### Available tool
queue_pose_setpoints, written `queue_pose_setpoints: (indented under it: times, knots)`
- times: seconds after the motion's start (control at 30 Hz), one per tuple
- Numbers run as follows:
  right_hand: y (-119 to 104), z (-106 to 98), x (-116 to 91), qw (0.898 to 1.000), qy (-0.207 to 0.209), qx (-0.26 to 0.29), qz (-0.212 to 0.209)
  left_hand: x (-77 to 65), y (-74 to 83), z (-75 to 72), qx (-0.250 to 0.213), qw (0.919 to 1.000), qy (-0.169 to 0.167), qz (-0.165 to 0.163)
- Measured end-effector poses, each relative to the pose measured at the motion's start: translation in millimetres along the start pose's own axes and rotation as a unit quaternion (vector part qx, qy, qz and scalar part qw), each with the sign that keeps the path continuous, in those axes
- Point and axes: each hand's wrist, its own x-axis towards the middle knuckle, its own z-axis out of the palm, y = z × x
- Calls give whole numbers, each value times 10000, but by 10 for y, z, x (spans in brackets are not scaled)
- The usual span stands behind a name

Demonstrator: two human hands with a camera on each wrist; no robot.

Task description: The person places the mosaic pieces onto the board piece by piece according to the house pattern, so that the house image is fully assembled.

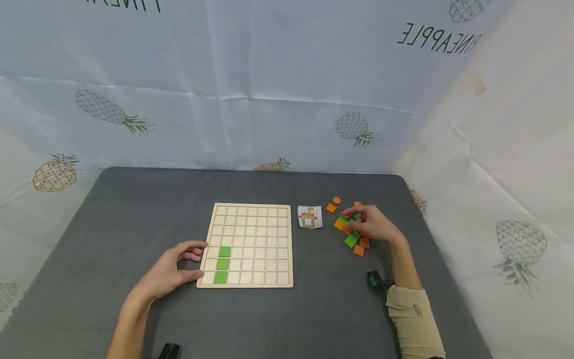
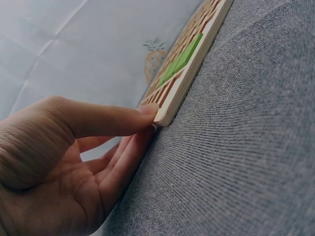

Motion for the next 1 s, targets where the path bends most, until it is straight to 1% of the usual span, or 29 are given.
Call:
queue_pose_setpoints:
  times: [0.3,0.5,0.63,0.7,0.83,1.0]
  knots:
    - [95,10,16,9998,101,49,159,-1,-4,-7,2,10000,-21,21]
    - [88,64,51,9998,-141,126,-62,-5,-8,-11,-18,10000,-20,33]
    - [92,109,93,9994,-194,-71,-264,-8,-10,-10,-27,10000,-21,45]
    - [92,120,107,9993,-207,-170,-251,-8,-10,-8,-24,10000,-20,41]
    - [83,121,115,9991,-227,-356,-78,-6,-8,-1,1,10000,-10,29]
    - [82,111,117,9989,-193,-434,33,-6,-8,-1,5,10000,-10,10]
